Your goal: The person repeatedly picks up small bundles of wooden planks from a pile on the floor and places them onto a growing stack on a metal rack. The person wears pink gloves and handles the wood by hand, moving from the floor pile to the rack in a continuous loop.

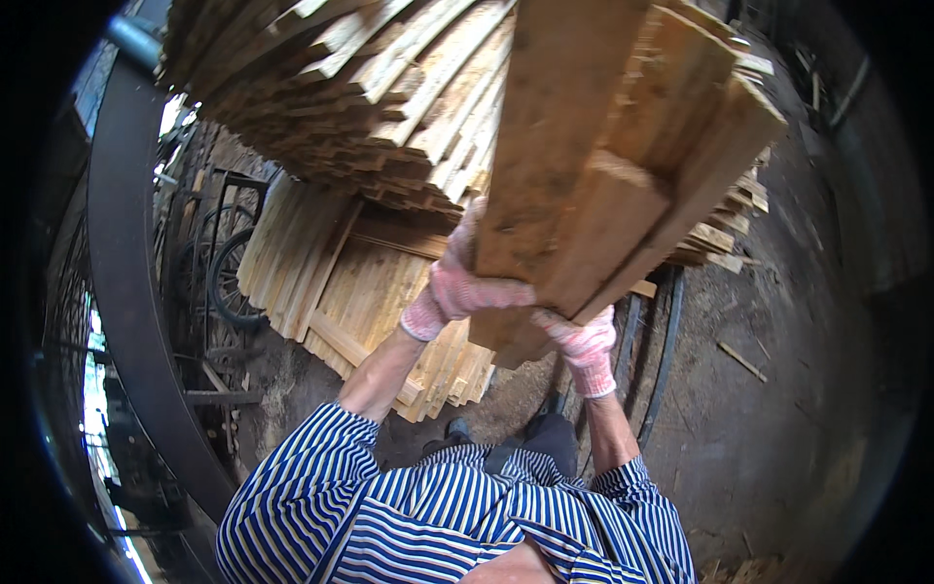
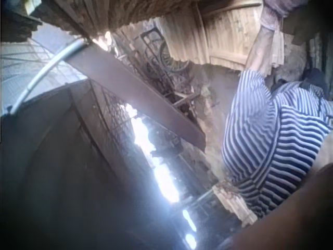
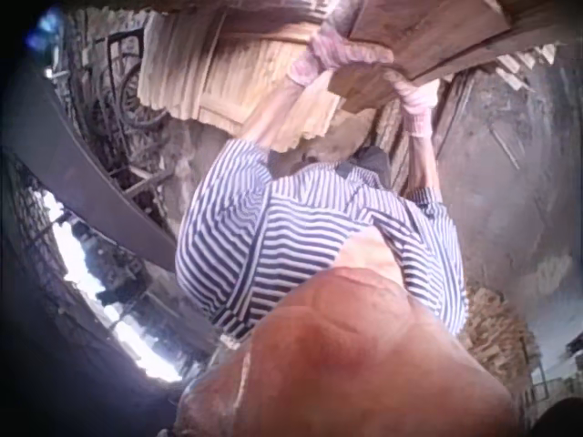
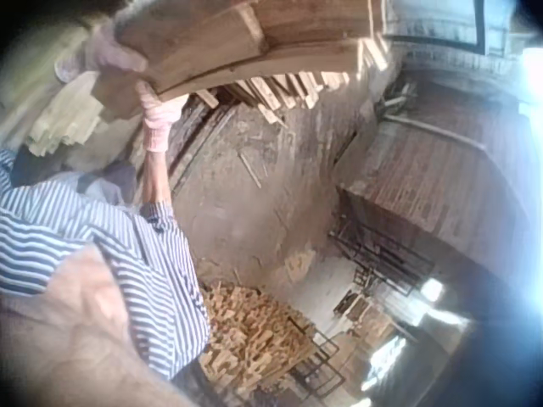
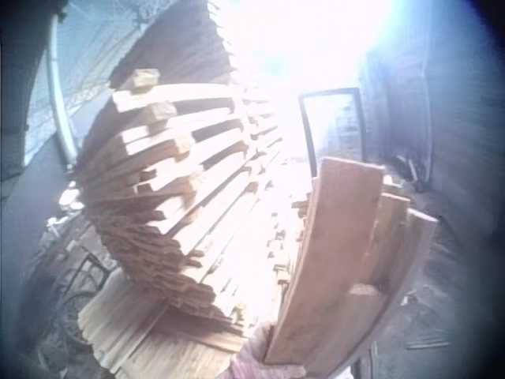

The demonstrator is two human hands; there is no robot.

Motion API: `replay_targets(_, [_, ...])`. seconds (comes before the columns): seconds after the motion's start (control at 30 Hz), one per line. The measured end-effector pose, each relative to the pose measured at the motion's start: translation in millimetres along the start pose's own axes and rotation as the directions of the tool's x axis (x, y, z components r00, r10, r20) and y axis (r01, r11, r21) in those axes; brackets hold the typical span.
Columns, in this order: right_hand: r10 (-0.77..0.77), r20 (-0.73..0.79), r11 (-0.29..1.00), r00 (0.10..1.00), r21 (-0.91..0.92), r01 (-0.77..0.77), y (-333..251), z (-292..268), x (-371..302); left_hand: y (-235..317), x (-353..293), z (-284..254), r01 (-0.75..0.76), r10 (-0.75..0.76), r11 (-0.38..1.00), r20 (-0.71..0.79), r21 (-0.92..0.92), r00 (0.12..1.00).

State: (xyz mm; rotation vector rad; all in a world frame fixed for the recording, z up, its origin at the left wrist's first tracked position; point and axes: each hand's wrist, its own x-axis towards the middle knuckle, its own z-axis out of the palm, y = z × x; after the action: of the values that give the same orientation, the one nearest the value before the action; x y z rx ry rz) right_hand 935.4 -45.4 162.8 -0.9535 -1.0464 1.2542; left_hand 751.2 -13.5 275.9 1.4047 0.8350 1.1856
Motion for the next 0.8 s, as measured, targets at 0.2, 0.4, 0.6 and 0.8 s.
replay_targets(0.2, [0.080,0.328,0.983,0.941,-0.181,-0.021,-6.0,132.6,1.1,41.0,-89.6,-115.1,0.052,-0.025,0.993,-0.246,0.105,0.969])
replay_targets(0.4, [0.084,0.521,0.980,0.849,-0.199,0.025,61.5,216.6,7.8,5.9,-153.3,-232.1,0.370,-0.332,0.916,-0.225,0.155,0.916])
replay_targets(0.6, [0.057,0.434,0.849,0.899,-0.495,0.185,124.5,268.7,-2.4,-67.8,-167.4,-308.3,0.280,-0.267,0.938,-0.089,0.207,0.960])
replay_targets(0.8, [0.211,0.452,0.830,0.867,-0.551,0.085,71.0,337.0,-20.6,-140.3,-226.7,-416.3,0.101,-0.030,0.955,0.249,-0.279,0.968])
